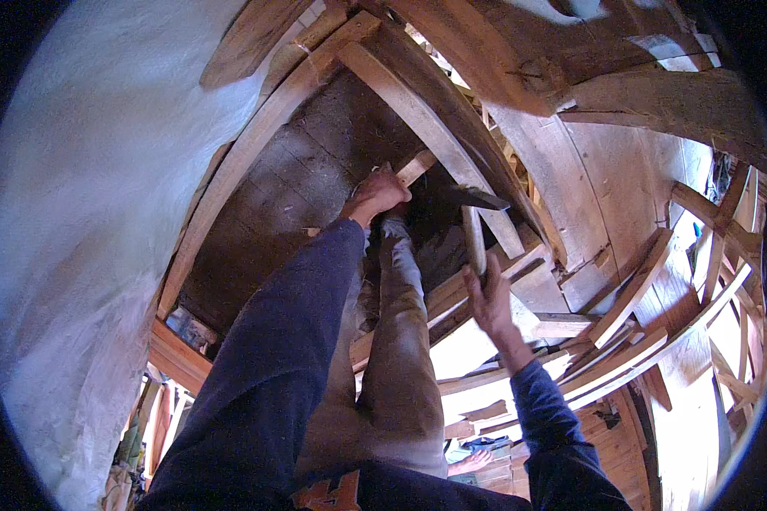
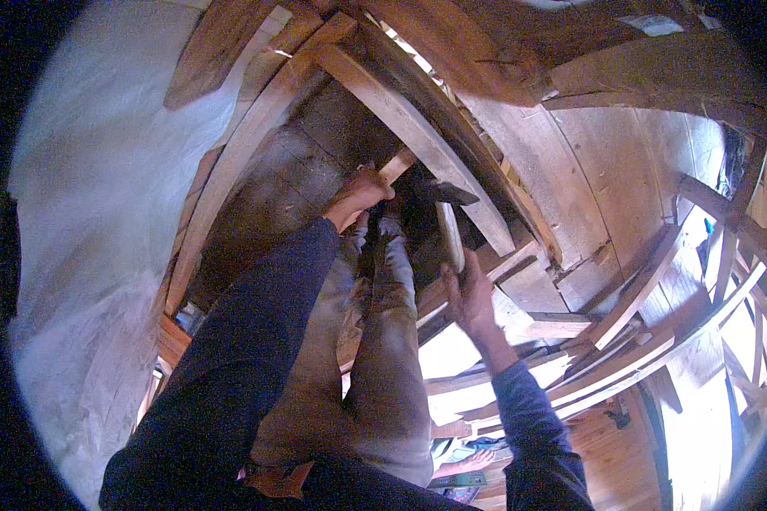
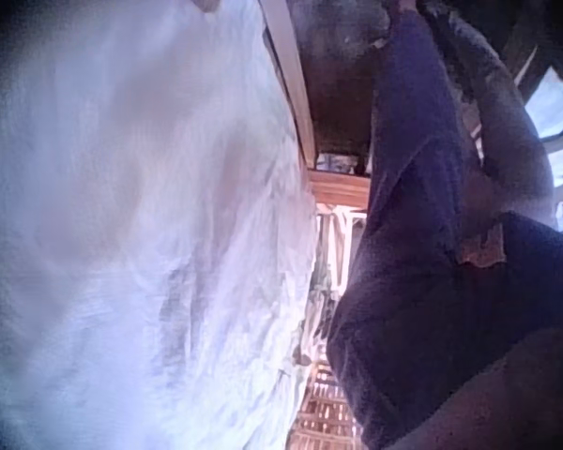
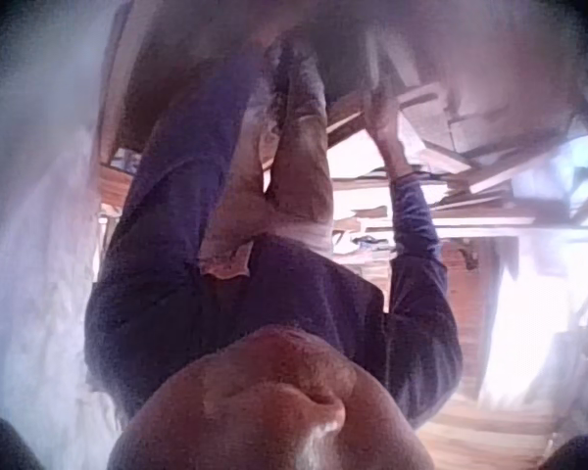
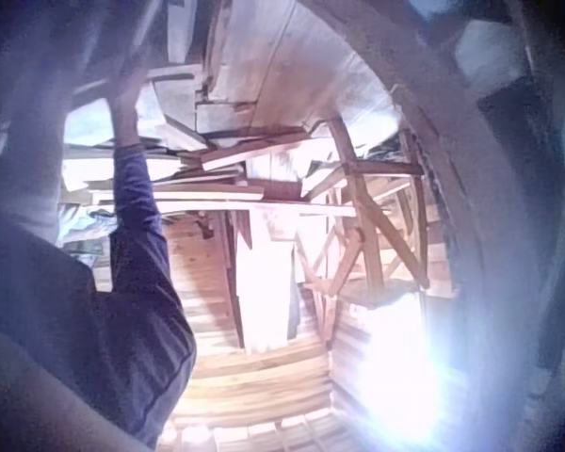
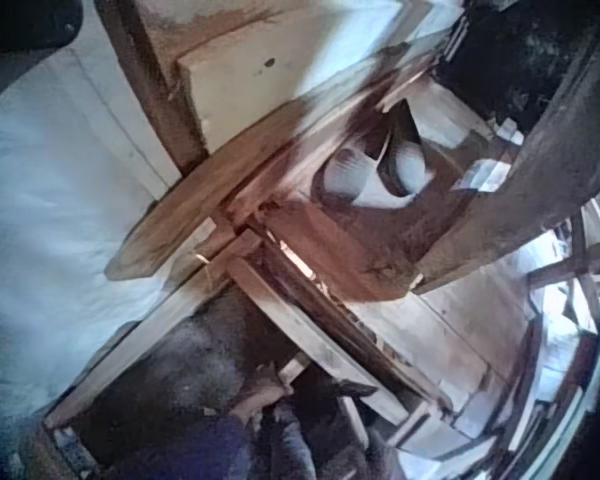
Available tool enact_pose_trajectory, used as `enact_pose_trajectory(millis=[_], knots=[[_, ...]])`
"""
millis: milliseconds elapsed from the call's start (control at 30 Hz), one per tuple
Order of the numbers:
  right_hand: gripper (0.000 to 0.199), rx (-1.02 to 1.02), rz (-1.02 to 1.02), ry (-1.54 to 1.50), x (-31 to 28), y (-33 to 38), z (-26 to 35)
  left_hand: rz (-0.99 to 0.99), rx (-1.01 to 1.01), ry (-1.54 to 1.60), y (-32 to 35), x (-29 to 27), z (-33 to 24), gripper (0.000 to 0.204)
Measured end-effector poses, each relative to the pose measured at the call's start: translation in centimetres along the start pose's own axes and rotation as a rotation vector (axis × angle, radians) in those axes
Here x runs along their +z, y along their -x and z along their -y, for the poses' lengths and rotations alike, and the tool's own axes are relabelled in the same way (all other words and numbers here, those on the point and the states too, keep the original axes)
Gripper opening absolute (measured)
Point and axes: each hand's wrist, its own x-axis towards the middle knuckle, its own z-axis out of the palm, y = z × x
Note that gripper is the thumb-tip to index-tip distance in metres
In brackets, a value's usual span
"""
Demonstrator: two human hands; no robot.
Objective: The person assembles a wooden structure by fitting planks into a frame and securing them with a hammer. They also sort through a pile of wooden scraps to select appropriate pieces for the assembly.
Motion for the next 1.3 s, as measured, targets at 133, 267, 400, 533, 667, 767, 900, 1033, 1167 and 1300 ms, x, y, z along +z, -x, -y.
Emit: enact_pose_trajectory(millis=[133, 267, 400, 533, 667, 767, 900, 1033, 1167, 1300], knots=[[0.025, 0.366, 0.102, -0.61, 3.9, 2.3, -0.1, -0.146, 0.172, 0.045, 1.7, 0.1, 0.7, 0.095], [0.019, 0.411, 0.184, -0.768, 8.2, -0.3, -3.9, -0.106, 0.125, 0.055, 4.7, 0.3, 4.1, 0.09], [0.015, 0.509, 0.094, -0.711, 12.9, -5.4, -6.0, -0.097, 0.008, 0.071, 7.8, 1.7, 9.9, 0.072], [0.014, 0.542, 0.152, -1.012, 18.3, -11.0, -9.5, -0.137, -0.03, 0.103, 8.5, 2.6, 10.9, 0.066], [0.021, 0.046, 0.121, -0.613, 20.4, -18.4, -20.0, -0.196, 0.161, 0.14, 7.4, 4.0, 10.3, 0.065], [0.026, -0.275, 0.167, -0.074, 19.9, -18.8, -20.3, -0.178, 0.087, 0.084, 8.2, 3.0, 9.0, 0.062], [0.015, 0.224, 0.115, -0.661, 19.9, -16.3, -8.3, -0.238, 0.061, 0.1, 9.8, 1.2, 10.1, 0.06], [0.01, 0.315, 0.095, -0.863, 20.0, -16.6, -9.8, -0.136, 0.043, 0.093, 10.0, 1.4, 9.0, 0.06], [0.013, 0.208, 0.1, -0.776, 19.8, -15.7, -9.1, -0.219, 0.083, 0.058, 10.4, 1.8, 9.9, 0.061], [0.015, 0.26, 0.101, -0.799, 19.5, -16.0, -10.8, -0.188, 0.114, 0.124, 10.4, 1.8, 9.1, 0.062]])
